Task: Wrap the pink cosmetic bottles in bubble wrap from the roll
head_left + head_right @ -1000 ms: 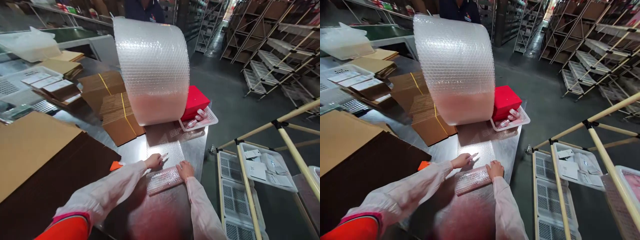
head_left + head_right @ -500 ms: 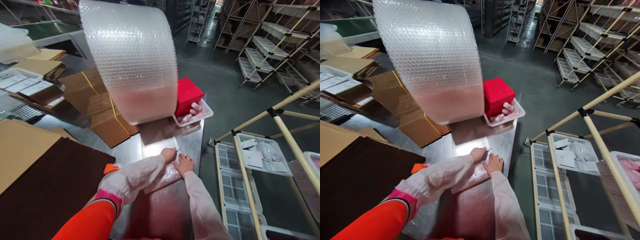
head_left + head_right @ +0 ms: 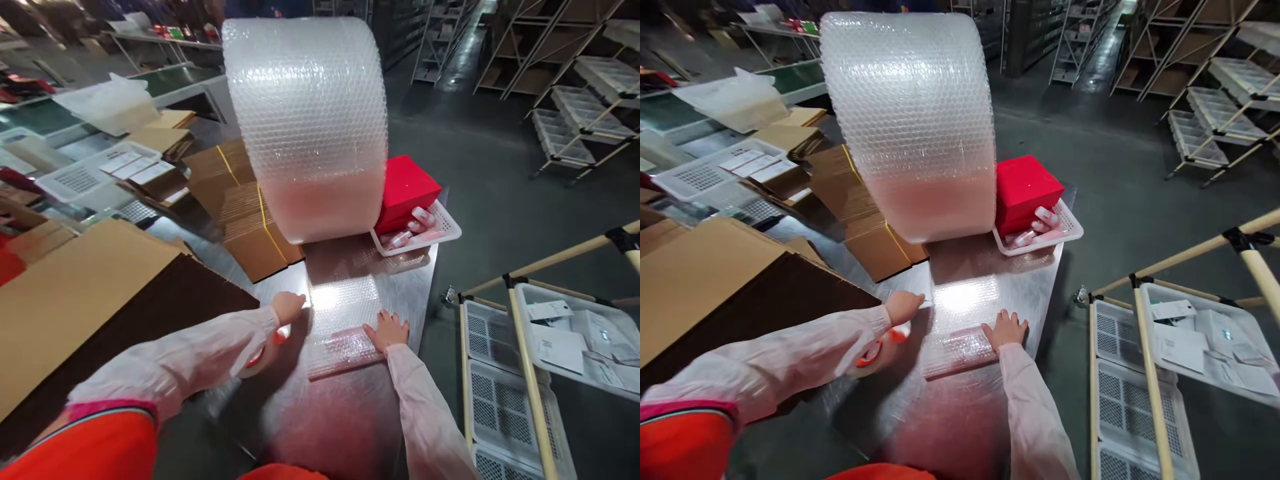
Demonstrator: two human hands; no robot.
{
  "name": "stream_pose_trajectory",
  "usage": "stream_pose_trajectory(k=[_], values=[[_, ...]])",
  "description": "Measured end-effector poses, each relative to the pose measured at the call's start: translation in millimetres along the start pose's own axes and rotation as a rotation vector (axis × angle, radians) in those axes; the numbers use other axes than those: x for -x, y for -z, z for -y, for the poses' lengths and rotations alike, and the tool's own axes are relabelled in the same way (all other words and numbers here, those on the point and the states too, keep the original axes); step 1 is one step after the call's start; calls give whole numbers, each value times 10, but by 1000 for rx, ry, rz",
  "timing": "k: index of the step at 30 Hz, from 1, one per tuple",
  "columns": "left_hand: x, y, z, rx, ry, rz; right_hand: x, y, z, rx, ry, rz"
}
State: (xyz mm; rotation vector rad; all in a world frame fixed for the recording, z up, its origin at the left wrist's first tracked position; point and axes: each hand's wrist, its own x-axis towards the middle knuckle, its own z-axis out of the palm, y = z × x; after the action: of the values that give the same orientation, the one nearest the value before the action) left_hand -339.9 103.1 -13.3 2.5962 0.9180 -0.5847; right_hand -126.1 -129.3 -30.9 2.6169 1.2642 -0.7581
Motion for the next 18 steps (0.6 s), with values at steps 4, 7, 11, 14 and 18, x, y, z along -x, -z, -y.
stream_pose_trajectory(k=[4, 7, 11, 14, 18], values=[[-438, -20, -207, -19, 21, -101, -101, 270, 134, 74, 163, 16], [-556, -89, -246, -10, 36, -187, -151, 407, 246, 91, 392, 141], [-437, -255, -272, 37, -191, -195, -115, 332, 260, 113, 441, 214], [-342, -405, -449, 75, -363, -79, -14, 191, 184, 106, 421, 204], [-344, -518, -728, 90, -360, -45, 92, 113, 148, 98, 367, 121]])
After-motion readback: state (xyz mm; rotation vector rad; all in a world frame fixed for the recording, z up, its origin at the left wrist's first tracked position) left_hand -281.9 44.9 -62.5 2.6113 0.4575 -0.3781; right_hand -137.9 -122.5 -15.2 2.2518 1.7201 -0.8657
